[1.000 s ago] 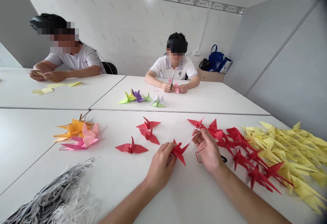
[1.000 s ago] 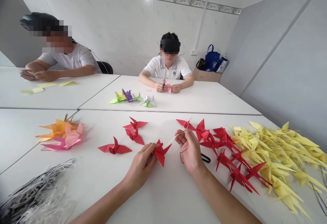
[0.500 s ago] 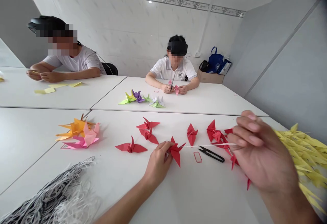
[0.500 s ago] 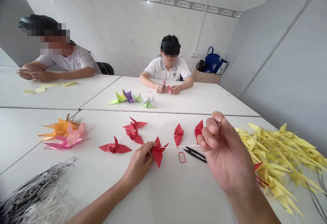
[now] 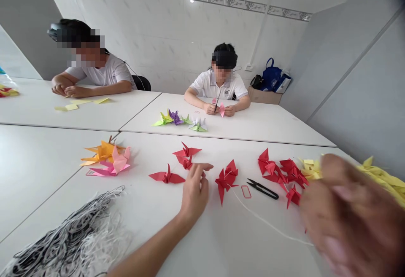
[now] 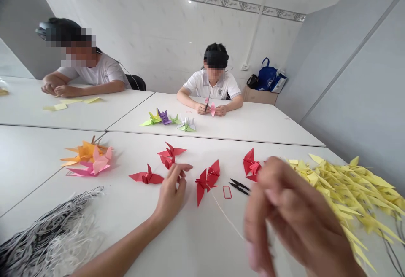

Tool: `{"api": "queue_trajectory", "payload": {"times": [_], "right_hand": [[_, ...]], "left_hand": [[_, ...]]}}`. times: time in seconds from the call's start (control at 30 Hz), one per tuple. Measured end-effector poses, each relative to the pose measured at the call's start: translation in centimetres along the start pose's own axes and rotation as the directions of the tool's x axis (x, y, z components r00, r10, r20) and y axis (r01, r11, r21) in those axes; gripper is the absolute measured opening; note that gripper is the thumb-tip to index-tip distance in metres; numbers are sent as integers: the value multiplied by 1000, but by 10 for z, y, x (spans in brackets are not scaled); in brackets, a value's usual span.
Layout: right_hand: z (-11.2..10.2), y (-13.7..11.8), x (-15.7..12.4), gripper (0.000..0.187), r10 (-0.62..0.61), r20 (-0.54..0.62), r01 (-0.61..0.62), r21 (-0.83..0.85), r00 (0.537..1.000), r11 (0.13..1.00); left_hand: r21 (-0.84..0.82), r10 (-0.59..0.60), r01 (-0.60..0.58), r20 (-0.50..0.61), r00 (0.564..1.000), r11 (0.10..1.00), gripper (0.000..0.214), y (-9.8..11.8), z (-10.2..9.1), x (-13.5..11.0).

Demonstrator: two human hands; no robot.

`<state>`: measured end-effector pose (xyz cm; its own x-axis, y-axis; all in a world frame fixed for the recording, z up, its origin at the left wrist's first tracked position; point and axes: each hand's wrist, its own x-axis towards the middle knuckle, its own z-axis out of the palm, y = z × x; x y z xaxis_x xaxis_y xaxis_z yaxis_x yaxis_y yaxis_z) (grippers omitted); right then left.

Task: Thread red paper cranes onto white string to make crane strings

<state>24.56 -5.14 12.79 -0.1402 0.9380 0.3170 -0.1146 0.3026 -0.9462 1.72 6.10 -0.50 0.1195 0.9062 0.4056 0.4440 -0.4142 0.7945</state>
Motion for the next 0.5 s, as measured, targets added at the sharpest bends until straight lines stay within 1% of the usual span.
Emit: {"api": "queue_trajectory", "payload": {"times": [0.03, 0.1, 0.13, 0.2, 0.23, 0.27, 0.3, 0.33, 0.37, 0.43, 0.5], "right_hand": [[8, 1, 9, 20, 72, 158, -75, 10, 985, 997], [20, 9, 25, 21, 196, 274, -173, -107, 941, 979], [23, 16, 32, 22, 243, 318, -200, -163, 916, 966], [27, 34, 42, 21, 323, 383, -223, -283, 866, 933], [27, 44, 44, 22, 380, 421, -227, -369, 823, 901], [27, 54, 46, 23, 423, 447, -208, -454, 788, 867], [26, 65, 46, 23, 443, 464, -168, -521, 767, 837], [25, 74, 46, 24, 443, 465, -120, -574, 766, 810], [24, 83, 46, 24, 425, 454, -71, -614, 783, 786], [22, 99, 47, 24, 373, 403, -5, -674, 836, 738], [20, 111, 50, 21, 330, 326, -3, -708, 886, 706]], "left_hand": [[14, 14, -13, -88, 996, 1000, 35, 1, -2, 1], [42, 24, -14, -238, 971, 999, 27, 0, -5, 4], [49, 10, 4, -287, 958, 999, 26, -2, -6, 6], [40, -51, 68, -331, 942, 997, 26, -7, -7, 9], [28, -86, 101, -333, 939, 994, 26, -10, -7, 10], [13, -117, 128, -328, 938, 992, 26, -12, -6, 11], [-2, -140, 147, -319, 937, 989, 26, -14, -5, 12], [-16, -153, 156, -310, 938, 988, 25, -15, -5, 12], [-29, -157, 156, -302, 940, 987, 26, -15, -4, 12], [-47, -152, 145, -300, 942, 988, 28, -15, -4, 12], [-64, -152, 139, -307, 939, 988, 30, -14, -4, 11]]}}
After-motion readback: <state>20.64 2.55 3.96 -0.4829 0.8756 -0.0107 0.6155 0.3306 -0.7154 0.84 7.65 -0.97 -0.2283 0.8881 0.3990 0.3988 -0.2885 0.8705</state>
